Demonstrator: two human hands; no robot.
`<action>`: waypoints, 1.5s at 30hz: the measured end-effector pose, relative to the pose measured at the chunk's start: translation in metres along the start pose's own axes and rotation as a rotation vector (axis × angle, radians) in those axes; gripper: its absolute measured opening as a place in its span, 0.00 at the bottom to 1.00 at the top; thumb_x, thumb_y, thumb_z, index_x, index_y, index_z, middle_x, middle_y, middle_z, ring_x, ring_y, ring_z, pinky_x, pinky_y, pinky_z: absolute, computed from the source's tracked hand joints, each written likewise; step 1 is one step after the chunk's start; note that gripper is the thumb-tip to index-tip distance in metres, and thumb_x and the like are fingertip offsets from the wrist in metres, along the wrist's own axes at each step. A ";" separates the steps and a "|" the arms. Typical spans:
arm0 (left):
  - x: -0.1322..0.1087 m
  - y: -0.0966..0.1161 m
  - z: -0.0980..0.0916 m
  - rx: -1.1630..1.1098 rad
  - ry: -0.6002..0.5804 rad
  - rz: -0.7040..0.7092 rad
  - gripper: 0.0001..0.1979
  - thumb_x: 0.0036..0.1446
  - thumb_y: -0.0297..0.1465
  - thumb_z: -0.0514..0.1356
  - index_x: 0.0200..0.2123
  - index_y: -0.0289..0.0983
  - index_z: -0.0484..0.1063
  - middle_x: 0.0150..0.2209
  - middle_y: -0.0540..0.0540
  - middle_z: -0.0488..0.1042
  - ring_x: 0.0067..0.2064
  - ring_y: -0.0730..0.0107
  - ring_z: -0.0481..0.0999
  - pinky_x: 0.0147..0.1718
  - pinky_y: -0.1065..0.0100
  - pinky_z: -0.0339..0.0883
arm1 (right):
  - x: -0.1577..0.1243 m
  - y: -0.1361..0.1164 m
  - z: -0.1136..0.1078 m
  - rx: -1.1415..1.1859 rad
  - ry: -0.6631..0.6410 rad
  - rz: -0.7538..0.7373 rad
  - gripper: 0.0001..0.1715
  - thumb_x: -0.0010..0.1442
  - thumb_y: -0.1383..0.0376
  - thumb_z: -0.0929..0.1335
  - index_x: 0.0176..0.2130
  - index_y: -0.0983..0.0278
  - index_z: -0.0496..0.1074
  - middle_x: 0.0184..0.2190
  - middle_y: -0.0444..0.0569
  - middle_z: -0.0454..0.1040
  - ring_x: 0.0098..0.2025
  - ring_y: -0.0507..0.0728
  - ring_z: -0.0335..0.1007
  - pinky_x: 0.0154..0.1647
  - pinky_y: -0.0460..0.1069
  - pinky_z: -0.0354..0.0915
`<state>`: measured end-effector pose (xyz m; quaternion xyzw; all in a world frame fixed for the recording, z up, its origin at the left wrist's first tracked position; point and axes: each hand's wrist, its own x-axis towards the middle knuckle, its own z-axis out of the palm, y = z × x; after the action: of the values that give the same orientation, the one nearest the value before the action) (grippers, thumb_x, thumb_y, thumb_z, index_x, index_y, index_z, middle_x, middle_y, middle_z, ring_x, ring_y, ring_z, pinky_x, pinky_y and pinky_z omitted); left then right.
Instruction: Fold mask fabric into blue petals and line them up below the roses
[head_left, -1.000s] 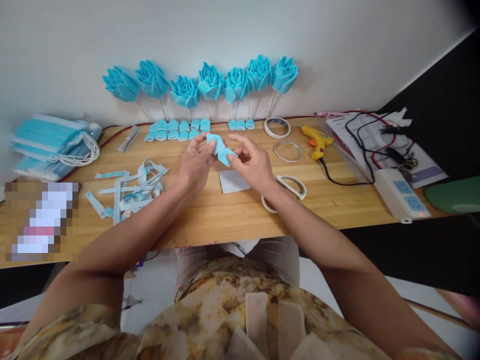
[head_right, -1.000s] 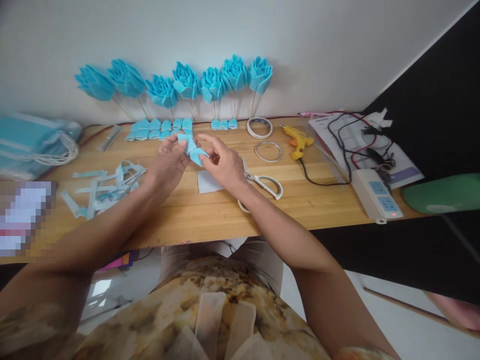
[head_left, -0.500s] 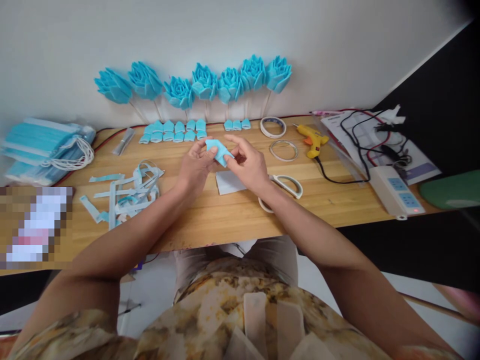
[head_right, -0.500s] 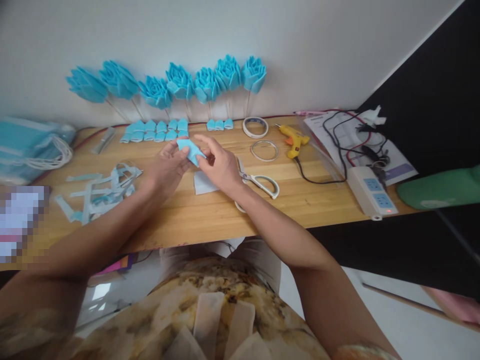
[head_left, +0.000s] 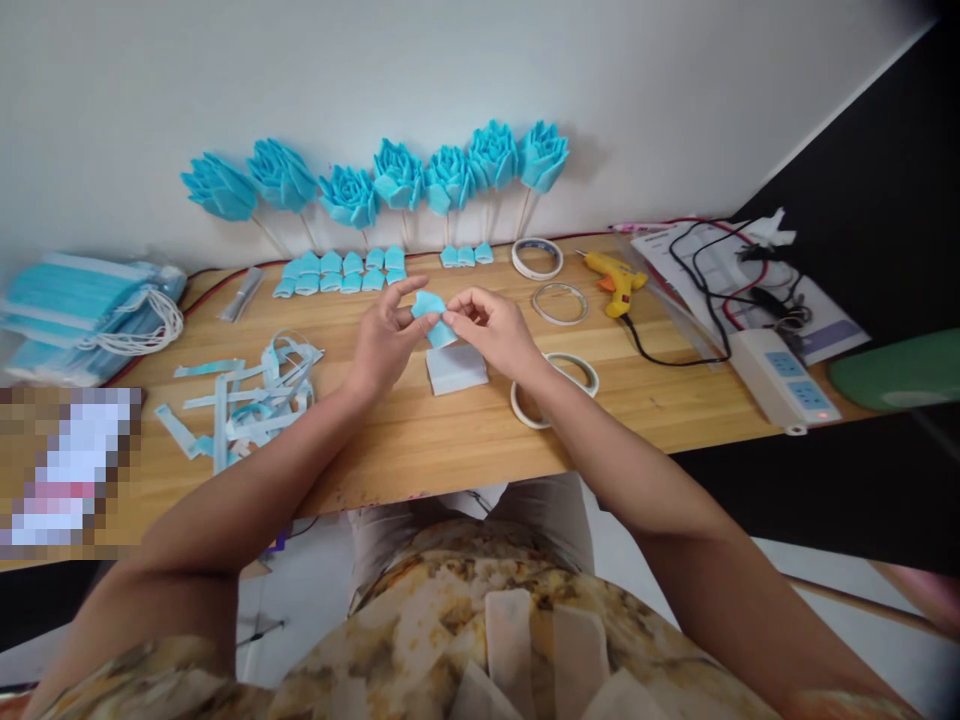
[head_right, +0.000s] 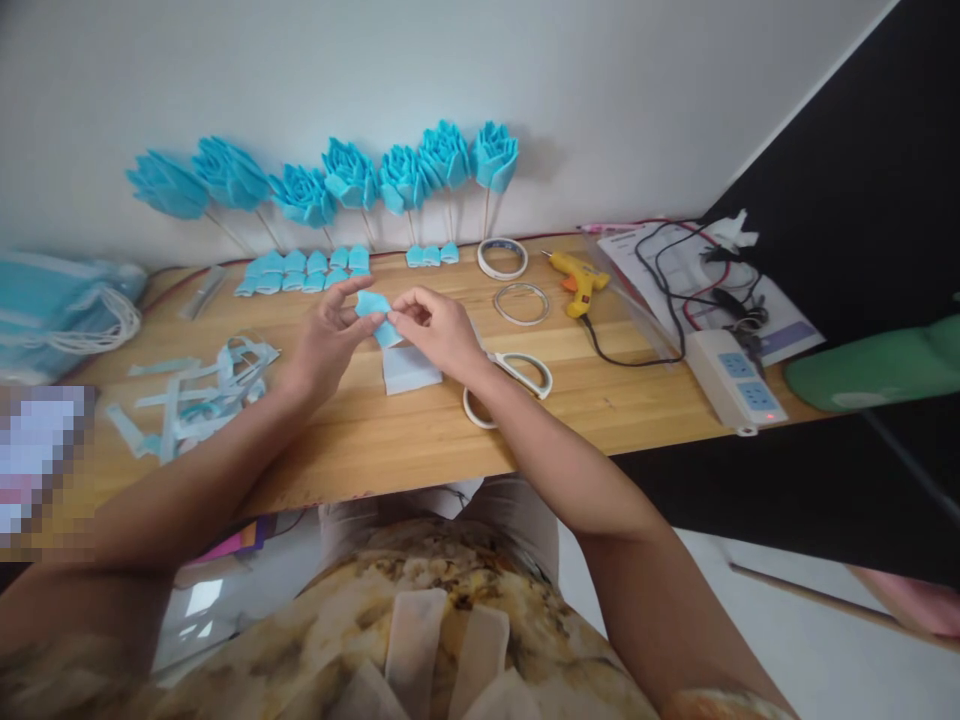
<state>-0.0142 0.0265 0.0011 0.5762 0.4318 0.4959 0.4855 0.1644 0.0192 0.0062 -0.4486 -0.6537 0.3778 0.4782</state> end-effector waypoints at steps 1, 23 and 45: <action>0.000 0.001 0.000 0.012 -0.004 0.004 0.24 0.57 0.31 0.70 0.56 0.42 0.72 0.29 0.52 0.75 0.33 0.67 0.77 0.34 0.67 0.72 | 0.000 0.000 0.000 0.019 -0.002 -0.001 0.11 0.59 0.57 0.71 0.33 0.62 0.72 0.27 0.41 0.73 0.30 0.51 0.66 0.35 0.48 0.62; -0.001 0.015 -0.001 0.248 -0.217 -0.070 0.18 0.50 0.46 0.71 0.27 0.37 0.74 0.25 0.52 0.72 0.27 0.74 0.67 0.29 0.69 0.60 | 0.005 0.009 -0.002 0.278 0.027 0.123 0.18 0.57 0.51 0.71 0.30 0.62 0.73 0.28 0.43 0.75 0.33 0.52 0.69 0.36 0.47 0.65; 0.034 0.027 -0.018 0.144 0.141 -0.020 0.07 0.56 0.33 0.66 0.38 0.38 0.77 0.26 0.51 0.72 0.22 0.77 0.65 0.19 0.73 0.56 | 0.047 0.005 -0.021 0.079 0.081 0.293 0.13 0.61 0.66 0.69 0.24 0.63 0.69 0.22 0.42 0.69 0.26 0.50 0.64 0.22 0.43 0.59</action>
<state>-0.0265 0.0580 0.0338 0.5689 0.5050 0.4983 0.4161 0.1793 0.0667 0.0204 -0.5350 -0.5461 0.4503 0.4612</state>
